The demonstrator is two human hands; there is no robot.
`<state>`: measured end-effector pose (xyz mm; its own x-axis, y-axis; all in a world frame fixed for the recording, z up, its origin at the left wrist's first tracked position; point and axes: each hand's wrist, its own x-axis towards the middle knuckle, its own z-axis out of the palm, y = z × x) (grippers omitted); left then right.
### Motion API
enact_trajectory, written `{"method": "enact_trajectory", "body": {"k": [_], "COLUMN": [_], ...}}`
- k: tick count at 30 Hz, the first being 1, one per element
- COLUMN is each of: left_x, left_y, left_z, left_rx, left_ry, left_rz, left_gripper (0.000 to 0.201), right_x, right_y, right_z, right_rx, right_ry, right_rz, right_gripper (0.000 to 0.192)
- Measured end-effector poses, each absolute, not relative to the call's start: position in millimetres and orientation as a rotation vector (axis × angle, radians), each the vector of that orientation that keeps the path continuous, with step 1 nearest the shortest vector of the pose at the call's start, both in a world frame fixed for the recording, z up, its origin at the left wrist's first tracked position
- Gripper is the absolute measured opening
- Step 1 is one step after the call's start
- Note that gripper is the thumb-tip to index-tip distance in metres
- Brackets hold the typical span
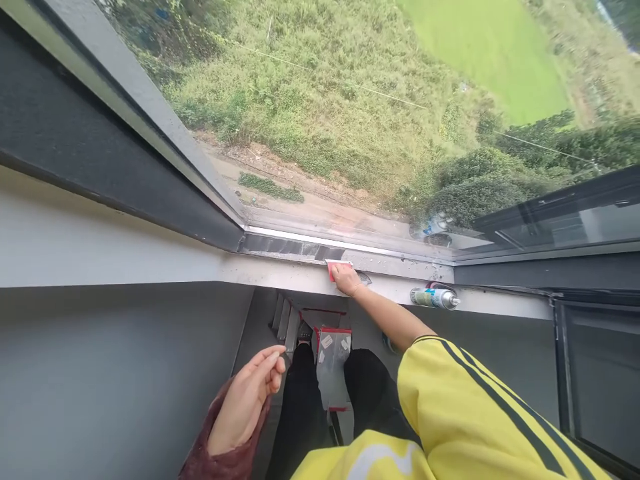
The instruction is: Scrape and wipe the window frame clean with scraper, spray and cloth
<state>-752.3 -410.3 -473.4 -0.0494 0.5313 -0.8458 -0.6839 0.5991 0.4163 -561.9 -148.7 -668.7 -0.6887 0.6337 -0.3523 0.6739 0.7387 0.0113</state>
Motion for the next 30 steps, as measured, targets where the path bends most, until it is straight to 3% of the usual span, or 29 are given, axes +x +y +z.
{"method": "enact_trajectory", "body": {"k": [15,23,30], "left_x": [-702.5,-684.1,-680.5], "left_y": [-386.7,-370.4,-368.5], "left_z": [-472.6,-467.3,-471.4], "left_rx": [-0.093,-0.091,-0.041], "left_ry": [1.288,1.316,1.309], "left_rz": [0.927,0.886,0.834], "left_gripper": [0.035,0.044,0.037], "right_x": [-501.9,-465.6,-434.0], "right_y": [-150.5,-136.5,-141.3], "right_z": [-678.9,-682.2,-680.2], "right_rx": [1.171,1.213,1.26], "right_ry": [2.645,2.71,2.699], "right_rz": [-0.136,-0.105,-0.135], "right_gripper": [0.024,0.023,0.023]}}
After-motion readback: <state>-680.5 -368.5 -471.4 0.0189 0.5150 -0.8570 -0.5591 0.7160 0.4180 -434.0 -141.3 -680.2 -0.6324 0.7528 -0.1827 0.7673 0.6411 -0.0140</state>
